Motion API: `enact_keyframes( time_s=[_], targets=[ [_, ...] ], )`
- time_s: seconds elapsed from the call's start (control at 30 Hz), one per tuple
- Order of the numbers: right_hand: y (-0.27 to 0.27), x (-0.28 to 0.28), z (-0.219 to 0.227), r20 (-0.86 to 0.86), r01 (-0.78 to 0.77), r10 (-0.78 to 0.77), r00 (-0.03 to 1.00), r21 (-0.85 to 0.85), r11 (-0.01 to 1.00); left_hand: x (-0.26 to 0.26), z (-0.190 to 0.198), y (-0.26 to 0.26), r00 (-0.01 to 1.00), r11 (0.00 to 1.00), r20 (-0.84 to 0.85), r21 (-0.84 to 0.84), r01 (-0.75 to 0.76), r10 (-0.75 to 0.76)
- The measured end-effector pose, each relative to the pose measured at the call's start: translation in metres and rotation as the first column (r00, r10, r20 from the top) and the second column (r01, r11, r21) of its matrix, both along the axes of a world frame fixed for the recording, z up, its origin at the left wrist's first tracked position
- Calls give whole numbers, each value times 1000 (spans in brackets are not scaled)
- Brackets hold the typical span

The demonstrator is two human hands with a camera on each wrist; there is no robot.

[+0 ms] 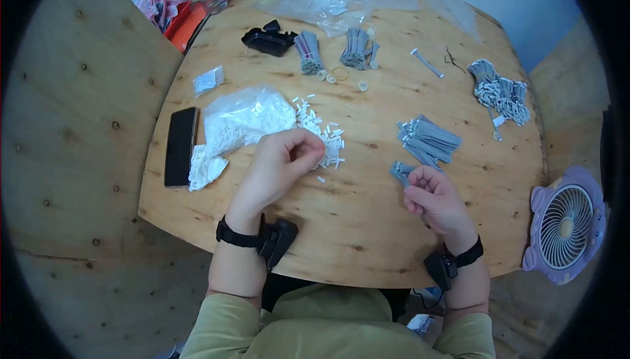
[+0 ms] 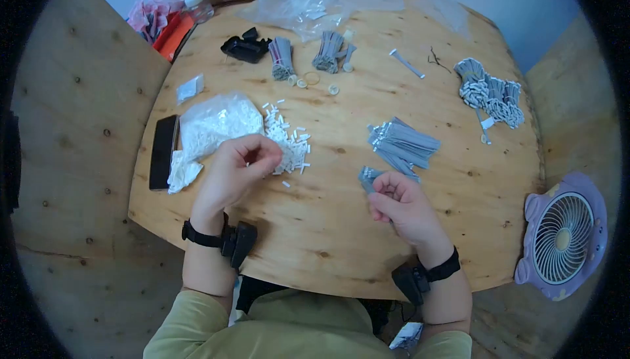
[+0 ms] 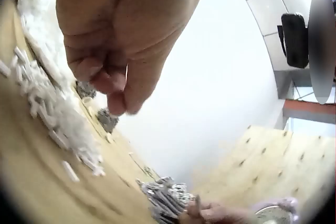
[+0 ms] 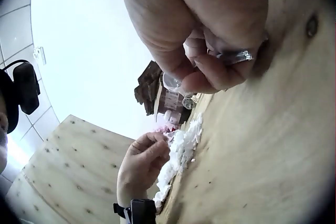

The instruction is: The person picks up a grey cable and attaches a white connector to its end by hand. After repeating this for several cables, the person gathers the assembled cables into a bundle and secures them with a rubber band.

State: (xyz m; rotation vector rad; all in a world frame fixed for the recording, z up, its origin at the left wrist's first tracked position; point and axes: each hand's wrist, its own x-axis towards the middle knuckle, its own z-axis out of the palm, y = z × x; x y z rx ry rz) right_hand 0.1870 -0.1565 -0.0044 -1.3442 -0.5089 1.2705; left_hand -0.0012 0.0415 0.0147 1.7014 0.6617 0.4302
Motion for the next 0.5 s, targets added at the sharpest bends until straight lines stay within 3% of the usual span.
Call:
enact_keyframes(
  time_s=[0.03, 0.1, 0.5],
  targets=[
    [-1, 0, 0, 8, 8, -8, 1000, 2, 1000, -3, -2, 2, 996, 979, -25, 183, 91, -88],
    [0, -1, -1, 21, 18, -18, 1000, 12, 1000, -7, -4, 8, 964, 815, -119, 516, 265, -238],
    [1, -3, 0, 13, -1, 1, 1000, -6, 1000, -2, -13, -5, 932, 686, -286, 633, 359, -224]
  ],
)
